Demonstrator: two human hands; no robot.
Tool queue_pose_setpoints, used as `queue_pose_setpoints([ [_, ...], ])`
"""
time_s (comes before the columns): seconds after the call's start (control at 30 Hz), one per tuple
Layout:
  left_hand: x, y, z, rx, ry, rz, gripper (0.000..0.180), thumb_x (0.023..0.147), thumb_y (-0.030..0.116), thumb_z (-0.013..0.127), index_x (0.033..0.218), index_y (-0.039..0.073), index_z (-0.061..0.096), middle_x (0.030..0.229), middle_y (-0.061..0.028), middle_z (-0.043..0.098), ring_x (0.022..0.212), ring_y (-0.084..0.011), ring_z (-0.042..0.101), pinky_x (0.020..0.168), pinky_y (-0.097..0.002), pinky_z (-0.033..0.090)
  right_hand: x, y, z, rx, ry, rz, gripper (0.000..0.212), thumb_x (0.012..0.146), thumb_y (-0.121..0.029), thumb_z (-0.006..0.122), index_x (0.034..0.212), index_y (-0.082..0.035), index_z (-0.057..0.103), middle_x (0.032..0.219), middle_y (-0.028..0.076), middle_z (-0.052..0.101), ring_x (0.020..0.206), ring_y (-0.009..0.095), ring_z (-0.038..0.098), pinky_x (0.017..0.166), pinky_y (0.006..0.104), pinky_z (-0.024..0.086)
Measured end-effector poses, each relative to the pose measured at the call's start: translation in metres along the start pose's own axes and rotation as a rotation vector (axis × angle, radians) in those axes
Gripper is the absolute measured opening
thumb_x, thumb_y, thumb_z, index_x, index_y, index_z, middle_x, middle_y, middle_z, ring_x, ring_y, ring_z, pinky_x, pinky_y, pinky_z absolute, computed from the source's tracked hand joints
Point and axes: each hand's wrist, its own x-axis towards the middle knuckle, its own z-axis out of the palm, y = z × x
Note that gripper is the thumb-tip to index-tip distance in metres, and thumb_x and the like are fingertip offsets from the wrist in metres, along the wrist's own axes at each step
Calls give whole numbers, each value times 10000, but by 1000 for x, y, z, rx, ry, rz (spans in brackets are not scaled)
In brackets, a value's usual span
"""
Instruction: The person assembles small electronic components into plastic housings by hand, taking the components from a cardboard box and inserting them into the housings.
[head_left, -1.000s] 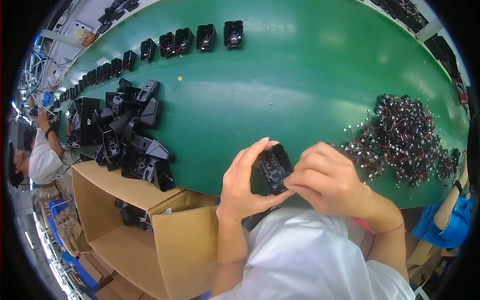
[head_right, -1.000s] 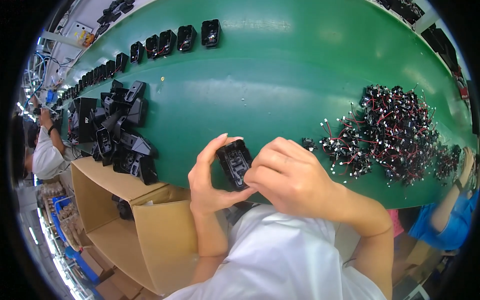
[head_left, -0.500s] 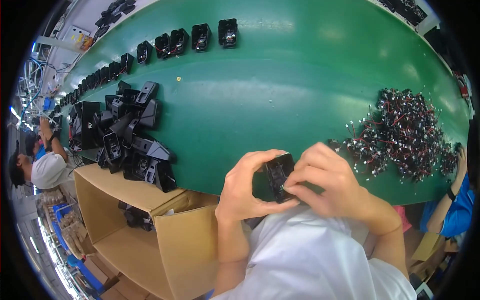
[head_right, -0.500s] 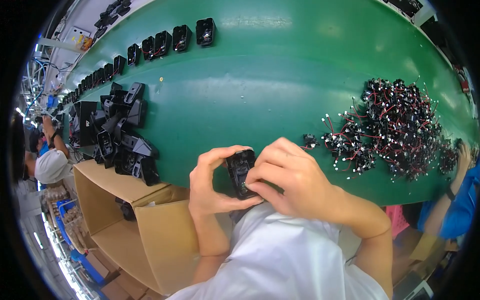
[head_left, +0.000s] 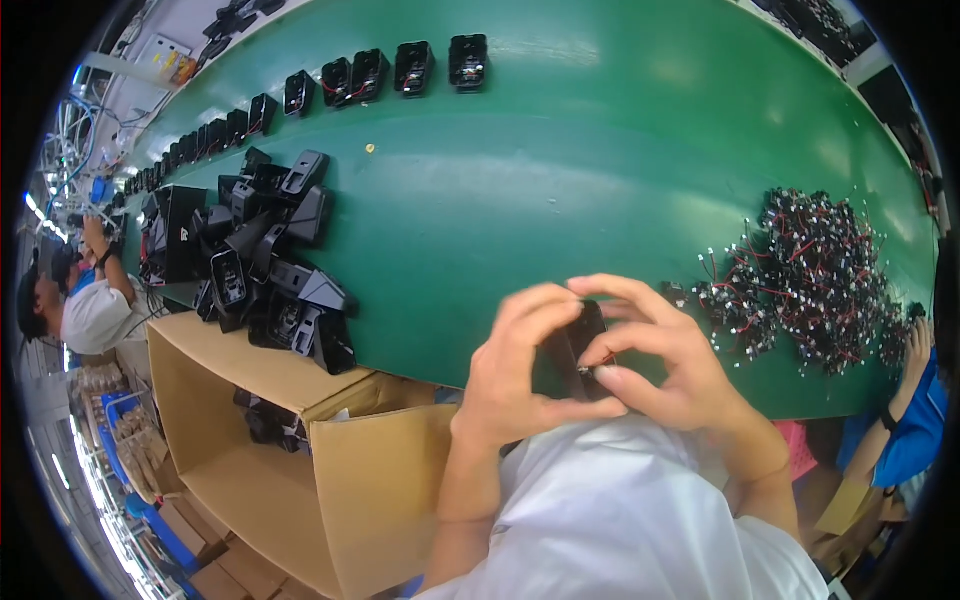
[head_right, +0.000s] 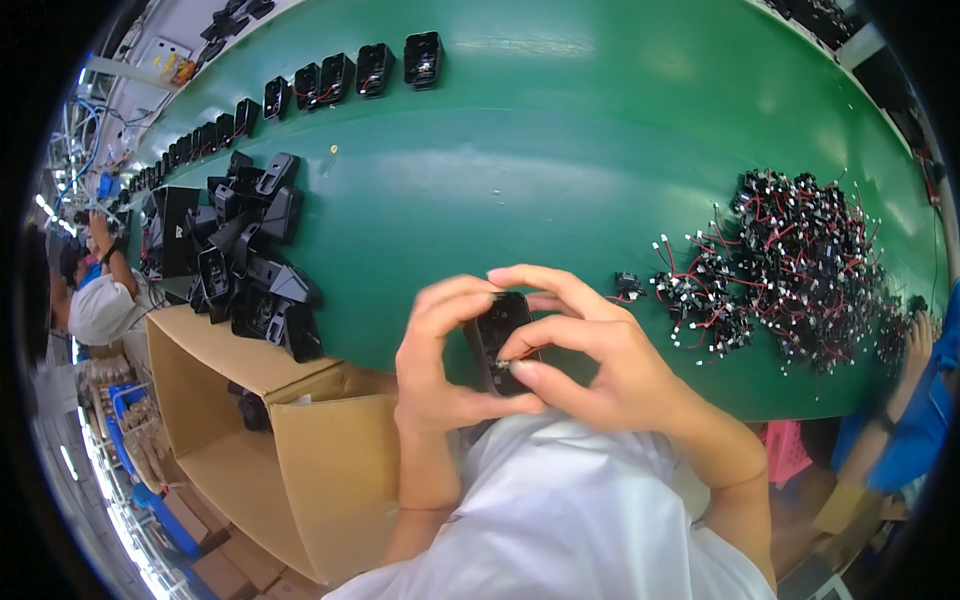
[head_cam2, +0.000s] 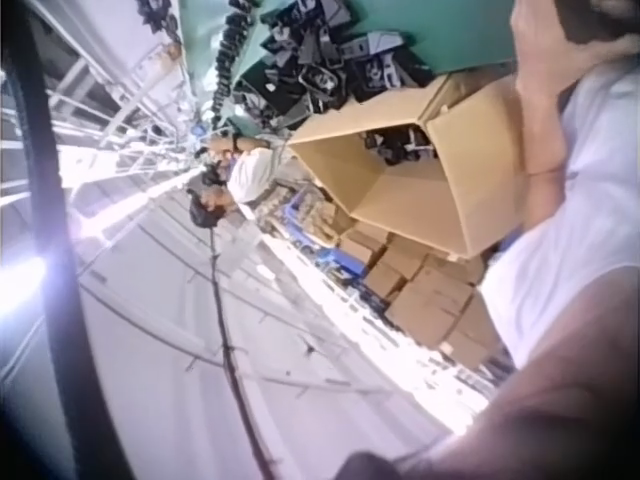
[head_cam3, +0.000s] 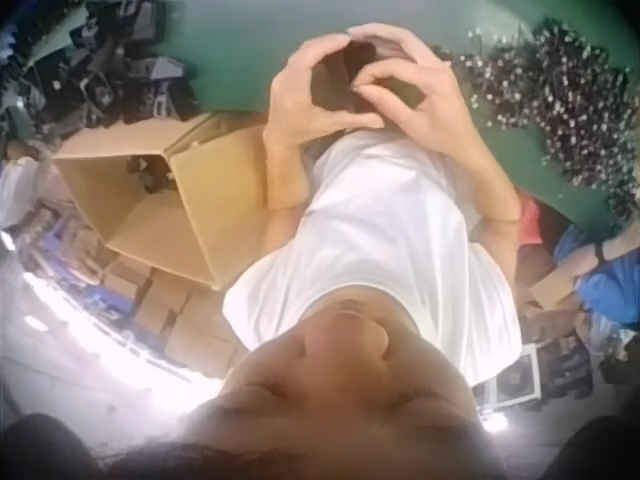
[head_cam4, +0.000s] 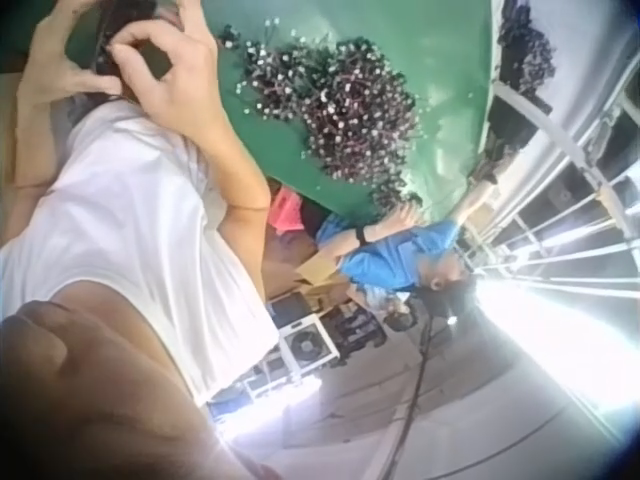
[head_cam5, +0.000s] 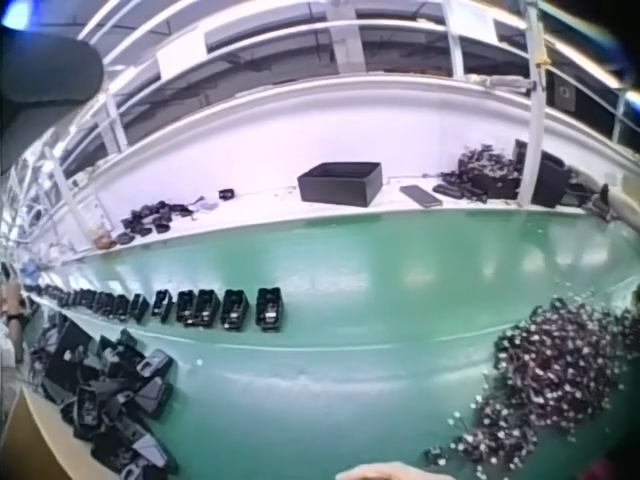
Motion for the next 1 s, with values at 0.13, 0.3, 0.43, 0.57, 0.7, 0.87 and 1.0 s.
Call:
queue_pose_setpoints([
  [0.13,9,9,-3,282,-11,40,941,515,486,943,1282,34,638,1248,-134,549,826,-200,637,670,-317,543,-8,7,-3,631,-90,177,266,841,-70,701,1079,42,660,1468,187,416,1259,255,536,1044,422,461],
  [0.3,17,15,-5,256,-104,26,970,481,567,912,1256,40,661,1241,-131,550,761,-187,590,635,-305,517,-4,33,-2,787,-161,119,365,870,-130,703,1167,66,622,1438,157,414,1183,217,566,989,378,482],
  [0.43,16,1,-38,353,181,21,662,758,381,850,1256,13,617,1257,-131,566,917,-239,618,794,-372,523,3,16,-7,934,47,329,649,852,-433,731,1175,109,579,991,168,666,878,257,644,816,360,510],
  [0.57,7,-25,-82,865,597,-153,449,847,180,698,1254,27,590,1328,-151,531,1236,-325,492,1050,-455,383,23,3,-19,908,-38,289,591,895,-413,686,1173,97,578,984,166,659,858,251,628,791,343,499],
  [0.7,3,-47,-86,1111,582,-258,509,834,224,716,1286,42,570,1414,-177,468,1377,-405,346,1116,-529,292,46,1,-24,881,-44,333,537,911,-374,678,1190,73,580,998,142,658,873,246,627,812,344,497],
  [0.87,0,-48,-81,1080,372,-358,500,834,257,716,1265,43,580,1456,-209,430,1440,-451,250,1120,-569,280,111,5,-39,-245,97,-173,343,855,-269,764,1009,26,678,1215,147,585,844,191,628,789,321,522],
  [1.0,0,-41,-68,907,338,-191,419,814,155,720,1202,43,605,1388,-188,489,1368,-425,371,1110,-518,322,187,40,-62,-894,180,-244,311,793,-263,810,897,-13,656,1318,140,514,841,279,643,784,387,534],
])
